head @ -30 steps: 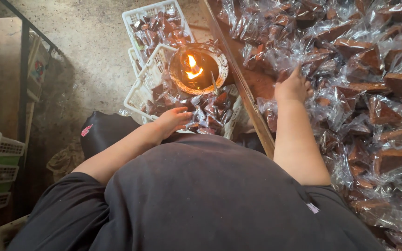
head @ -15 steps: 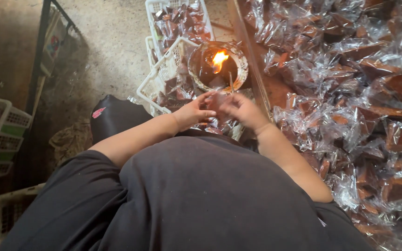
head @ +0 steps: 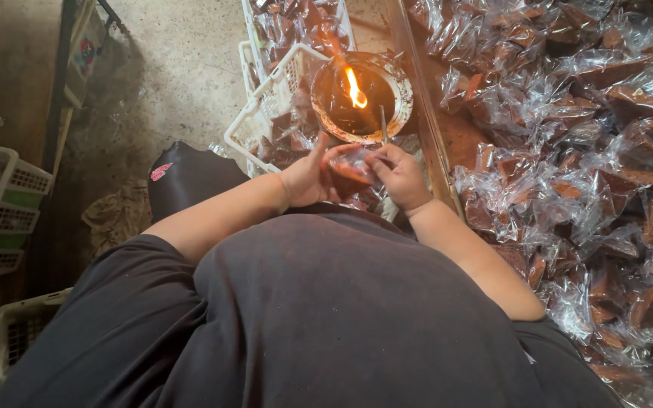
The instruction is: Sealing individual plastic bags containing baked goods using a small flame.
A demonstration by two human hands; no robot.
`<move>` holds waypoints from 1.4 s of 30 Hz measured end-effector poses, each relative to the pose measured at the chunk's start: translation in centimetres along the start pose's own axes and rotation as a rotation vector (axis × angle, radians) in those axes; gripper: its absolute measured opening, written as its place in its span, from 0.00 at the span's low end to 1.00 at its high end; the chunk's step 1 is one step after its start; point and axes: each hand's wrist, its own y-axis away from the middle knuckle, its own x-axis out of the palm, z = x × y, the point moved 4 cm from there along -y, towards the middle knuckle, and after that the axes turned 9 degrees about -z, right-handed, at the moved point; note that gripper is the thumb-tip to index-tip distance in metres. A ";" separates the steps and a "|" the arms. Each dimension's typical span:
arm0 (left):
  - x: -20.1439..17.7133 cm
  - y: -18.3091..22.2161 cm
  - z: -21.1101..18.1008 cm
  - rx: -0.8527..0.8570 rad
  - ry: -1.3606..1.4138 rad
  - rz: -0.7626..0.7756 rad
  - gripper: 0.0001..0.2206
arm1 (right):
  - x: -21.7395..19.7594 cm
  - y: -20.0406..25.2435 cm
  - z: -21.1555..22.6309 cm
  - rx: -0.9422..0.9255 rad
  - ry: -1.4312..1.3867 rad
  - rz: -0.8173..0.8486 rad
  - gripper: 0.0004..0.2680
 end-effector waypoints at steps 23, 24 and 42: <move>-6.5 -2.6 -0.6 0.351 -0.190 -0.600 0.11 | -2.3 -1.6 -4.4 0.080 0.304 -0.098 0.05; -6.0 -2.5 -0.7 0.351 -0.190 -0.601 0.11 | -2.1 -1.4 -3.4 0.080 0.303 -0.096 0.05; -2.5 -0.7 -3.0 0.446 -0.916 -0.720 0.13 | -0.5 -0.5 -5.9 0.645 -0.242 -0.040 0.06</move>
